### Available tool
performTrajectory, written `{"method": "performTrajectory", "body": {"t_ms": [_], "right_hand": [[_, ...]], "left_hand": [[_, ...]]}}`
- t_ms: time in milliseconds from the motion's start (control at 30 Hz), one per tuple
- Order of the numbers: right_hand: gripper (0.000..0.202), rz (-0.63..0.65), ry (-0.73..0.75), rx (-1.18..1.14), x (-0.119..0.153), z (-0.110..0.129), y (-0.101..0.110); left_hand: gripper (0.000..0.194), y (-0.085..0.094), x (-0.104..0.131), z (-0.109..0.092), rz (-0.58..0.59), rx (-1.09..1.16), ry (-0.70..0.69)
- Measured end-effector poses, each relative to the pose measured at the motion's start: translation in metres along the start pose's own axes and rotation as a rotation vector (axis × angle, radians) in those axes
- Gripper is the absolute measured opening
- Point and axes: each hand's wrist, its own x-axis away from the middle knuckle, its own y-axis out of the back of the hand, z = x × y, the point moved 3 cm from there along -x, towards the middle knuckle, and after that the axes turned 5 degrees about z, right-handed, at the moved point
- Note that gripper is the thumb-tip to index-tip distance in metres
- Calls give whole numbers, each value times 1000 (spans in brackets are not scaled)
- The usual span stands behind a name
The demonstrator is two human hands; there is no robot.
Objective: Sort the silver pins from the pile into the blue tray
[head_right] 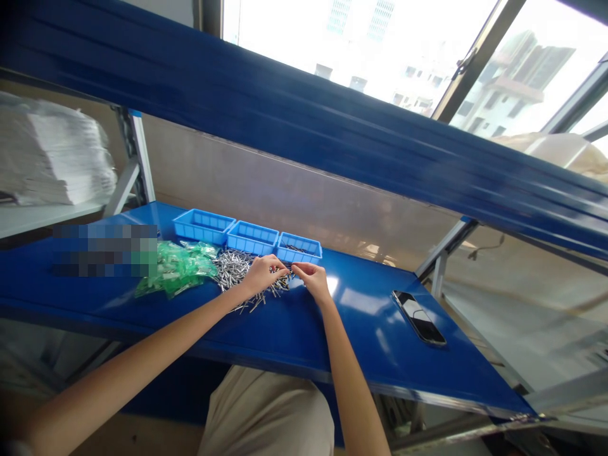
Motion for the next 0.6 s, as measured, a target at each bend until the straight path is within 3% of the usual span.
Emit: {"method": "performTrajectory", "body": {"t_ms": [233,467,600], "right_hand": [[44,-40,4,-32,-3,-4,3],[43,96,4,30,3,4,-3],[43,89,-7,-1,2,2,-2]], "left_hand": [[23,-2,-1,-1,-5,50,9],[16,6,0,-4,-134,109,51],[17,5,1,-5,-149,131,66]]}}
